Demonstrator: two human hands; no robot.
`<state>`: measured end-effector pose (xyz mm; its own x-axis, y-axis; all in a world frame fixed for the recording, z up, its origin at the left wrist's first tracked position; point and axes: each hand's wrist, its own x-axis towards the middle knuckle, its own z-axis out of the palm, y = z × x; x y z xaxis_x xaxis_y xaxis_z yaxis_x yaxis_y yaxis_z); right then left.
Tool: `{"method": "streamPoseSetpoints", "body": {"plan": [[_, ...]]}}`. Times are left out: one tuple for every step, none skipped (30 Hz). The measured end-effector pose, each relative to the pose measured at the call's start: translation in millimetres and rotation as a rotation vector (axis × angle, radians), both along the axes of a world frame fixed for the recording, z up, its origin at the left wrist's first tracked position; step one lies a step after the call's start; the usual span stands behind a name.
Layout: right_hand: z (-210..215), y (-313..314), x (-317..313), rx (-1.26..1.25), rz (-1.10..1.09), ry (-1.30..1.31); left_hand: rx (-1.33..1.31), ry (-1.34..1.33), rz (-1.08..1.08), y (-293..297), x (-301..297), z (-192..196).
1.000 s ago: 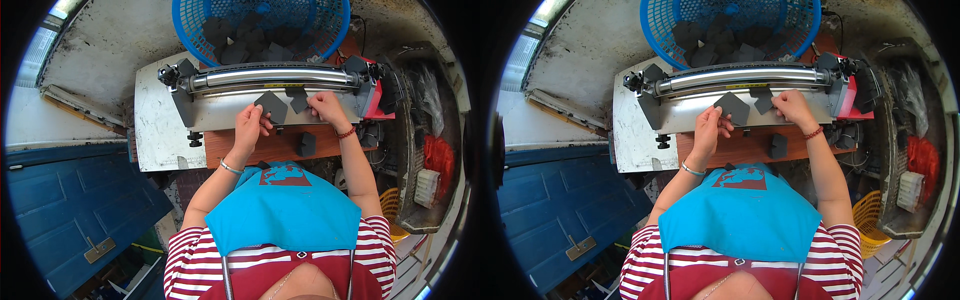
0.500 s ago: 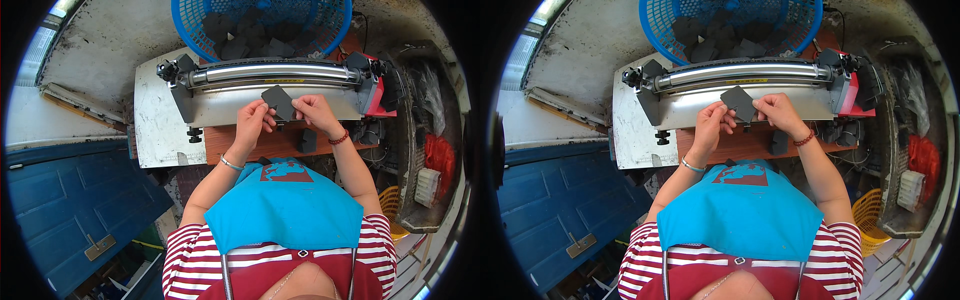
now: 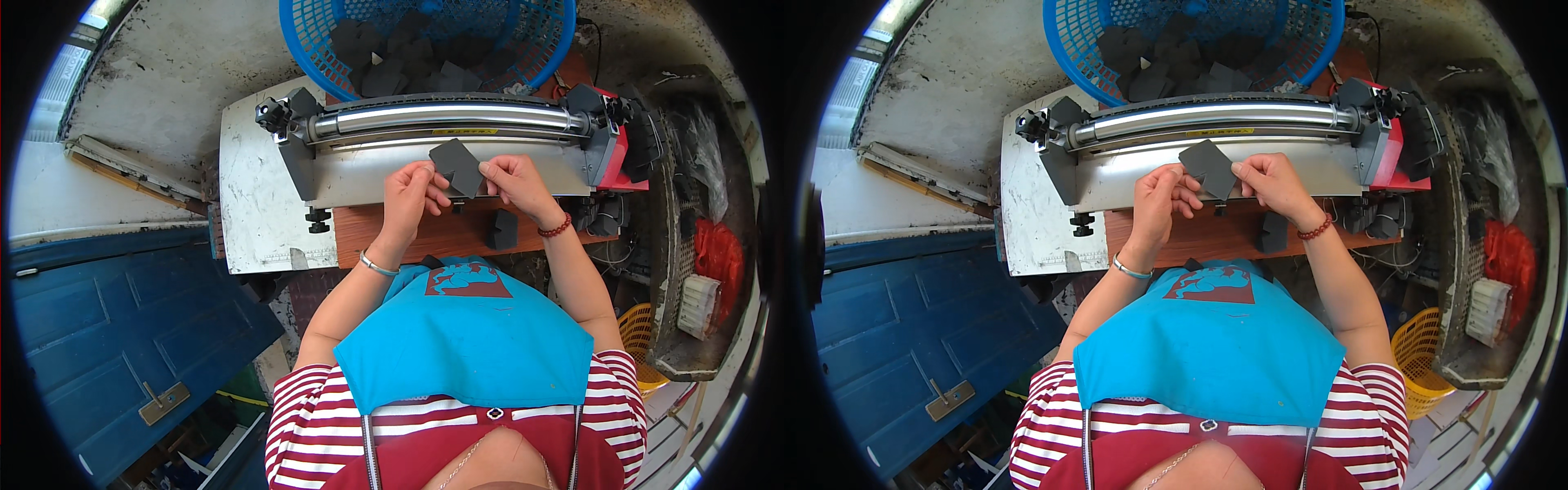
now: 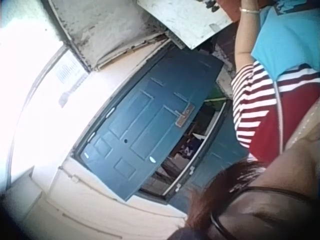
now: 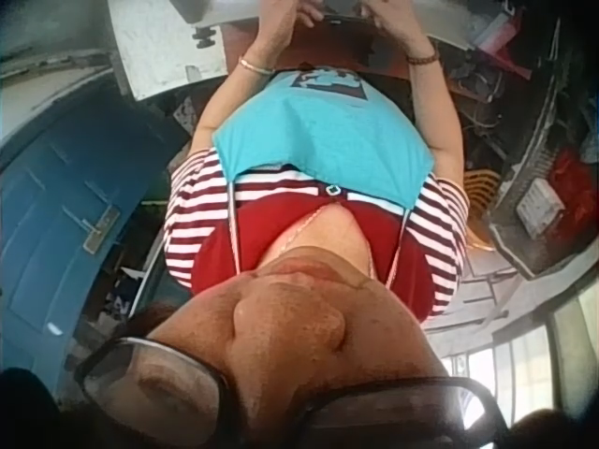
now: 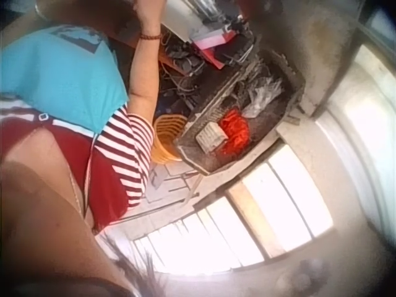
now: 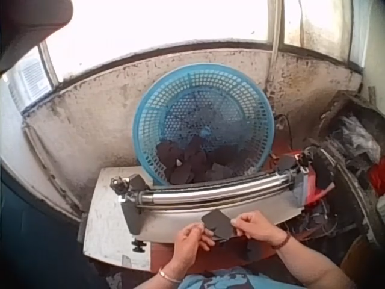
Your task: The recorder processes small black shoe parts using a roller machine and then organizes them into a plastic bag.
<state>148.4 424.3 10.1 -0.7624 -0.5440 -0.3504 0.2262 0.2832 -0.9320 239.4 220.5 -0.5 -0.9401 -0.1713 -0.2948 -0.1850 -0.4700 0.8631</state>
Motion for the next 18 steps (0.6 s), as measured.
{"method": "streamPoseSetpoints", "body": {"plan": [[0.5,0.1,0.5,0.001,0.012,0.007,0.000,0.000,0.001,-0.5,0.0,0.4],[1.0,0.2,1.0,0.001,0.024,0.015,-0.031,-0.003,-0.007,-1.0,-0.4,0.7],[1.7,0.1,1.6,0.001,0.025,0.014,-0.061,-0.006,-0.015,-1.3,-0.6,0.8],[2.6,-0.2,2.0,-0.002,0.026,0.014,-0.061,-0.006,-0.015,-1.2,-1.0,0.8],[3.0,-0.4,2.1,-0.004,0.027,0.014,-0.050,-0.009,-0.013,-0.9,-1.4,0.8],[2.4,-0.3,1.8,-0.004,0.027,0.014,-0.039,-0.012,-0.011,-0.6,-1.9,0.7],[1.2,-0.2,1.8,-0.006,0.021,0.007,-0.040,-0.012,-0.010,-0.5,-1.9,0.0],[0.6,-0.1,1.7,-0.009,0.015,0.001,-0.045,0.003,-0.002,-0.4,-1.9,-1.2],[1.3,0.0,1.8,-0.009,0.015,0.000,-0.049,0.018,0.006,-0.3,-1.9,-1.9],[2.6,0.4,2.0,-0.003,0.033,0.012,-0.049,0.018,0.006,0.1,-2.0,-2.1],[3.3,0.7,2.1,0.003,0.051,0.024,-0.095,0.035,0.024,0.5,-1.8,-2.2],[3.0,0.9,2.0,0.003,0.051,0.025,-0.140,0.052,0.043,0.8,-1.6,-2.3],[2.5,1.4,2.0,0.007,0.051,0.030,-0.140,0.053,0.041,1.1,-1.6,-1.2],[2.3,2.1,1.9,0.012,0.052,0.035,-0.227,0.059,0.079,1.0,-1.5,0.7],[2.2,3.7,1.2,0.013,0.050,0.036,-0.314,0.065,0.117,0.5,-1.7,1.8],[1.8,6.5,0.0,0.019,0.026,0.016,-0.314,0.065,0.117,-1.2,-1.8,1.9],[1.3,9.7,-1.6,0.025,0.003,-0.003,-0.322,0.063,0.126,-3.8,-2.1,1.9],[1.1,13.6,-4.2,0.025,0.003,-0.003,-0.330,0.060,0.134,-6.1,-2.0,1.8]]}}
